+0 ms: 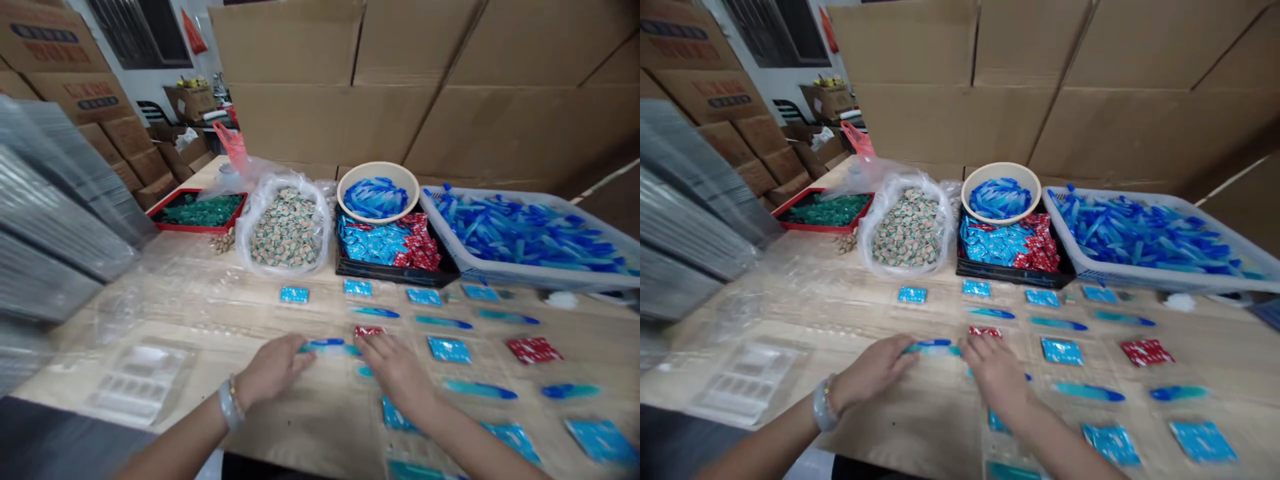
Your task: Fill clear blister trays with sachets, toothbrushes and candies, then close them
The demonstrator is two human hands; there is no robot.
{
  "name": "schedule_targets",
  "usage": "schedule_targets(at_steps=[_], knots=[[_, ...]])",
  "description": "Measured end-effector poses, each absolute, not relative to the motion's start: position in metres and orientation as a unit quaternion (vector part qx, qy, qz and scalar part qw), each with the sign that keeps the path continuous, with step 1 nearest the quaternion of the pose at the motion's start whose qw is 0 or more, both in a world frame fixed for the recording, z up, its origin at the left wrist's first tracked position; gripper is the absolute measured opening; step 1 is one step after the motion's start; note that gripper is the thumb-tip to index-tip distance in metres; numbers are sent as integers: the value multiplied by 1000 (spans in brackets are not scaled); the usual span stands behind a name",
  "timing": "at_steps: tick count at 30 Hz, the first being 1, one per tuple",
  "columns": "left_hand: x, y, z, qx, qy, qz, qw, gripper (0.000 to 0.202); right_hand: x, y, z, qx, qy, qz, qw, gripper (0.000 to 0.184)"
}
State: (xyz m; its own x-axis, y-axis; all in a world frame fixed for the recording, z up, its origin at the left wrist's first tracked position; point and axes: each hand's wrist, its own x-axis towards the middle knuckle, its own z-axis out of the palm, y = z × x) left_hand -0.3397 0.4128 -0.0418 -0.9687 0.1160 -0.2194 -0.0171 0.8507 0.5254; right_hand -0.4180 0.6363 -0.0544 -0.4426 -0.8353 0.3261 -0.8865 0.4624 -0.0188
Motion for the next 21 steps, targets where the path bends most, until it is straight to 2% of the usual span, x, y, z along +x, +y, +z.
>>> schedule_targets(at_steps=[3, 6, 11, 17, 21], knots=[[-361, 383, -57, 18, 985, 159, 57, 32, -467, 654, -53, 433, -880, 116, 159, 26], [-374, 368, -76, 76, 993, 87, 40, 37, -521, 680, -43, 368, -906, 110, 176, 26], [-374, 357, -101, 120, 989, 70, -43, 42, -573, 722, -29, 294, -926, 93, 217, 28], [-382, 364, -133, 217, 969, 26, -119, 51, -602, 745, -26, 204, -949, -56, 235, 29], [-386, 382, -130, 214, 969, 30, -121, 60, -641, 763, -10, 80, -960, -93, 251, 31]])
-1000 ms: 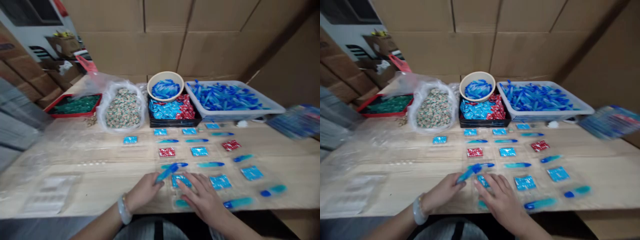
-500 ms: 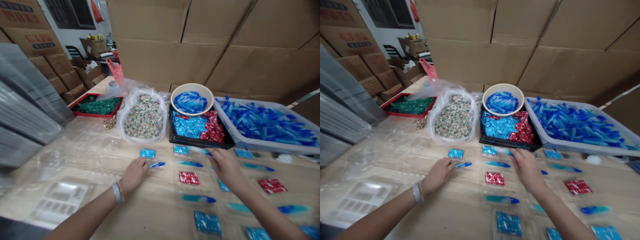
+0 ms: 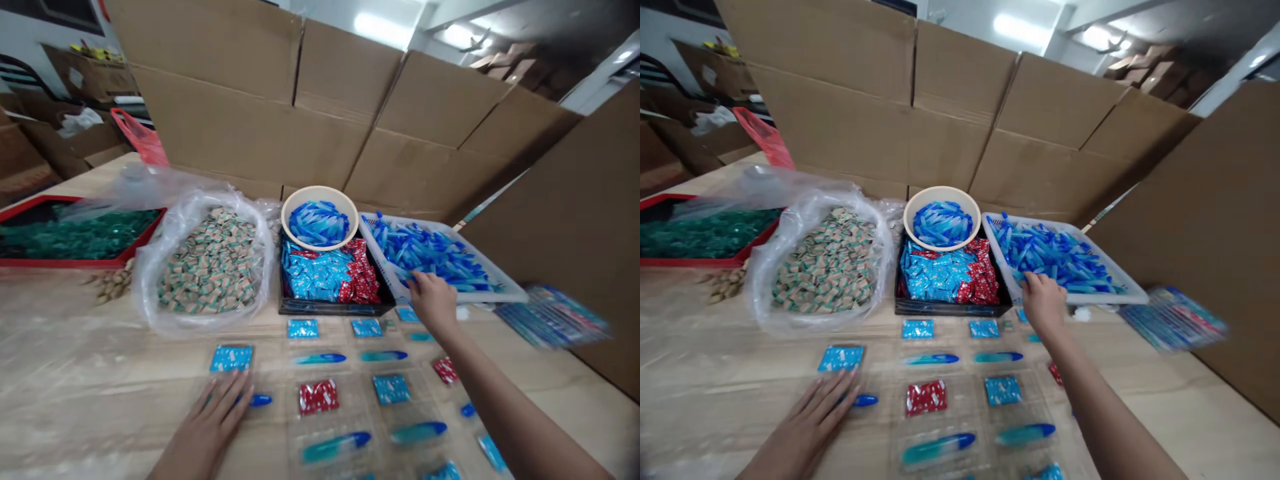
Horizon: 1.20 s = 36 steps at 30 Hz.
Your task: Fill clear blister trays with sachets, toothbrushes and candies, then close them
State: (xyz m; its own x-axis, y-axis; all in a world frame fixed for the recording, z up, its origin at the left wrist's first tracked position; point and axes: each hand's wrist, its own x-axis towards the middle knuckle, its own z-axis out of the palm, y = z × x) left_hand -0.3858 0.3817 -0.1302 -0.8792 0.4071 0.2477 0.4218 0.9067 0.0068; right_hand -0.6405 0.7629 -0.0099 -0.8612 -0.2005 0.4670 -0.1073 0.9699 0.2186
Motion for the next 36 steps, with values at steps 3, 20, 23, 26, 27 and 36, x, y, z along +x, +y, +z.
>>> schedule_targets(at_steps=[3, 20, 23, 26, 27, 36], knots=[[-372, 401, -107, -173, -976, -107, 82, 56, -661, 770, 2, 44, -974, -94, 201, 34], [-234, 306, -94, 81, -988, -132, 17, 43, -447, 498, -62, 512, -851, 100, -60, 15], [-249, 316, -97, 64, -987, -148, 24, 41, -435, 508, -75, 515, -857, 7, -31, 9], [-285, 331, -92, 21, -981, -190, 20, 45, -433, 517, -89, 525, -851, -5, -3, 11], [-298, 337, -91, 1, -979, -204, 12, 47, -433, 519, -93, 537, -844, 1, 2, 13], [-372, 326, -76, -10, -961, -274, 45, 40, -480, 509, -76, 535, -836, 122, 9, 20]])
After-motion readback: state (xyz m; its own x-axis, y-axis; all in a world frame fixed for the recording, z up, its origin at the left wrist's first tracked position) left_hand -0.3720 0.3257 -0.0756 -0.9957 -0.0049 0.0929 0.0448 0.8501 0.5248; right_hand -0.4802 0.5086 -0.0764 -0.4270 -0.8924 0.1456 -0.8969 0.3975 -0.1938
